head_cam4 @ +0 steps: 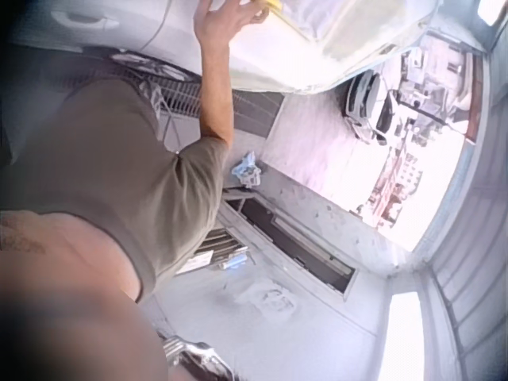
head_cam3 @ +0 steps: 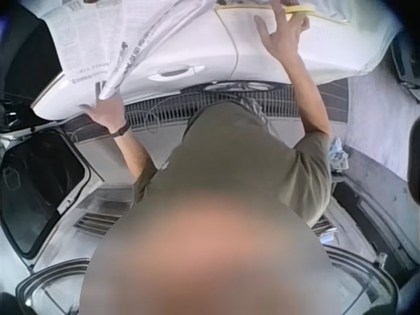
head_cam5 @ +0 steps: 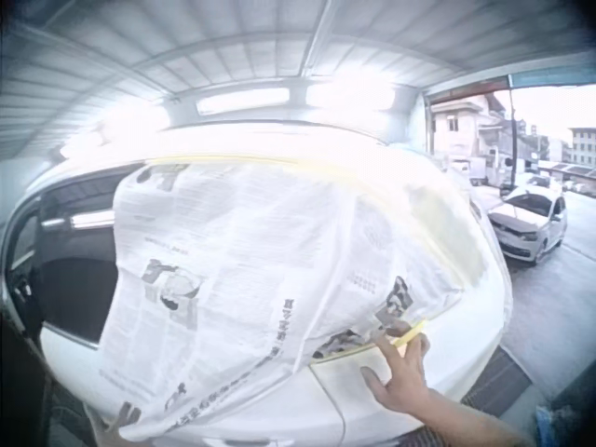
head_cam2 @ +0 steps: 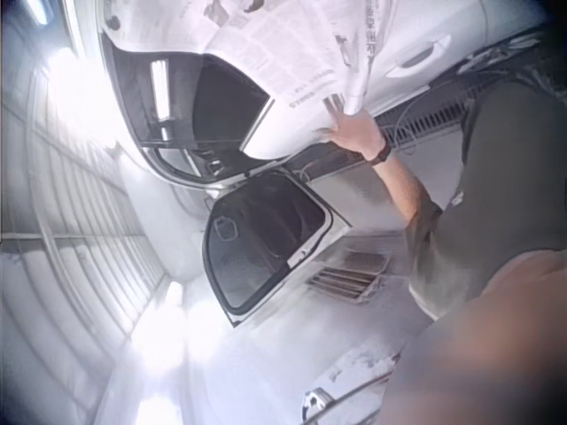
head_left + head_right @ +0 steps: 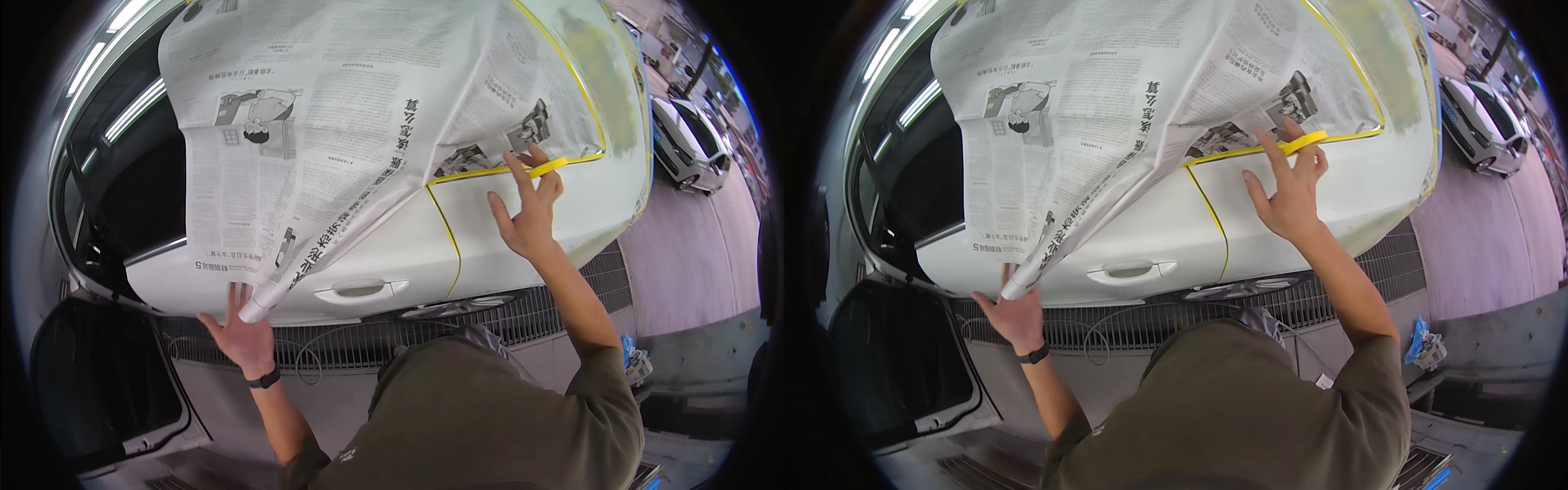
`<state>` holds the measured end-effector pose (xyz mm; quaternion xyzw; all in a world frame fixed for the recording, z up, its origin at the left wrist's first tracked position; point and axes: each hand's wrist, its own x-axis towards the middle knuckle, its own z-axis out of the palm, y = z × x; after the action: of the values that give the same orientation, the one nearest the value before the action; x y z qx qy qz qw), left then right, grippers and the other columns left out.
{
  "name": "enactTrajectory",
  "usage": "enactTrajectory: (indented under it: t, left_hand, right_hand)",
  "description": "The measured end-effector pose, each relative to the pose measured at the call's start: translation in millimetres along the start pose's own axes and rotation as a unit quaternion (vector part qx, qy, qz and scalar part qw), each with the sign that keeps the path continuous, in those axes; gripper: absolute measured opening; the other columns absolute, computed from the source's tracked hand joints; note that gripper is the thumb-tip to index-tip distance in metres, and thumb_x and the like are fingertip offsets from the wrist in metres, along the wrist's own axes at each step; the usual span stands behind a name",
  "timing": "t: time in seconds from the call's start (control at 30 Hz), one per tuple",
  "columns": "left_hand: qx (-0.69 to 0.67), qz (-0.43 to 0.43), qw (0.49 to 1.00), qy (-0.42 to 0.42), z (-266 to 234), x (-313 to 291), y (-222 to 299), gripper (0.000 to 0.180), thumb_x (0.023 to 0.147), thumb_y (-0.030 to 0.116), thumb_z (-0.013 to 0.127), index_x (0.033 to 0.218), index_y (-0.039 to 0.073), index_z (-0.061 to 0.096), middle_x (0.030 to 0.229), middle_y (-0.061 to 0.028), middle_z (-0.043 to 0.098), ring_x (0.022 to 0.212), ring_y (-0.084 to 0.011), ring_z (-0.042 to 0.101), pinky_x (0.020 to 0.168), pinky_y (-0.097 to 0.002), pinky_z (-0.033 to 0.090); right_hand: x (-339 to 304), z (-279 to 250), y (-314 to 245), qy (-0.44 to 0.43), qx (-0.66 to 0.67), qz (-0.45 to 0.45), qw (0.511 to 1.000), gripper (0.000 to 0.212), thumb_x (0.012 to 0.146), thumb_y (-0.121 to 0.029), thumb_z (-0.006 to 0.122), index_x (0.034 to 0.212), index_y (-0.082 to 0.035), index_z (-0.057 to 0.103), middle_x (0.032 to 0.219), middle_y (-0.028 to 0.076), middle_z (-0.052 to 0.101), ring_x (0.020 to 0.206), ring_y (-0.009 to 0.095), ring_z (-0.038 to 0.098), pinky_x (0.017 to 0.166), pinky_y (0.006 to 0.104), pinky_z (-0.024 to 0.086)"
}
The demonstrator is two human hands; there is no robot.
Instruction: The person applies yellow masking tape around the edges of a white car door and then covers the door with newspaper, securing it with additional tape. The goal is to protect the door from paint overspray during a painting process.
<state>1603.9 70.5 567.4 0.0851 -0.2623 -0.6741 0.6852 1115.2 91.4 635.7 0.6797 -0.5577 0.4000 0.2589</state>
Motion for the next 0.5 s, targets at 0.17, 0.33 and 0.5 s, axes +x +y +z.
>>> enactTrajectory:
  t: [0.17, 0.33, 0.5]
  left_hand:
    - [0.181, 0.004, 0.980, 0.086, -3.1, 66.3, 13.3, 0.058, 0.110, 0.035, 0.055, 0.155, -0.001, 0.045, 0.152, -0.0131, 0.055, 0.139, -0.0276, 0.054, 0.117, -0.0430, 0.042]
    - [0.175, 0.087, 0.973, 0.120, 48.3, 51.8, 70.7, 0.055, 0.112, 0.034, 0.048, 0.155, 0.000, 0.047, 0.155, -0.0148, 0.055, 0.137, -0.0274, 0.056, 0.116, -0.0435, 0.044]
    - [0.167, 0.241, 0.951, 0.097, 87.4, 5.4, 109.0, 0.058, 0.112, 0.029, 0.050, 0.160, -0.001, 0.037, 0.163, -0.0167, 0.044, 0.146, -0.0301, 0.048, 0.123, -0.0459, 0.036]
  right_hand:
    - [23.4, 7.2, 0.5, 0.021, -0.007, -0.064, 0.998, 0.071, 0.084, -0.023, 0.082, 0.150, -0.014, 0.058, 0.147, 0.025, 0.050, 0.133, 0.033, 0.049, 0.109, 0.0512, 0.025]
    - [38.2, 15.2, 0.8, 0.023, -0.029, -0.144, 0.989, 0.069, 0.080, -0.029, 0.084, 0.145, -0.017, 0.064, 0.149, 0.020, 0.050, 0.132, 0.034, 0.049, 0.110, 0.0532, 0.025]
    - [43.9, 29.7, 6.3, -0.006, -0.050, -0.160, 0.986, 0.059, 0.086, -0.034, 0.079, 0.143, -0.028, 0.065, 0.149, 0.004, 0.056, 0.126, 0.020, 0.054, 0.110, 0.0502, 0.028]
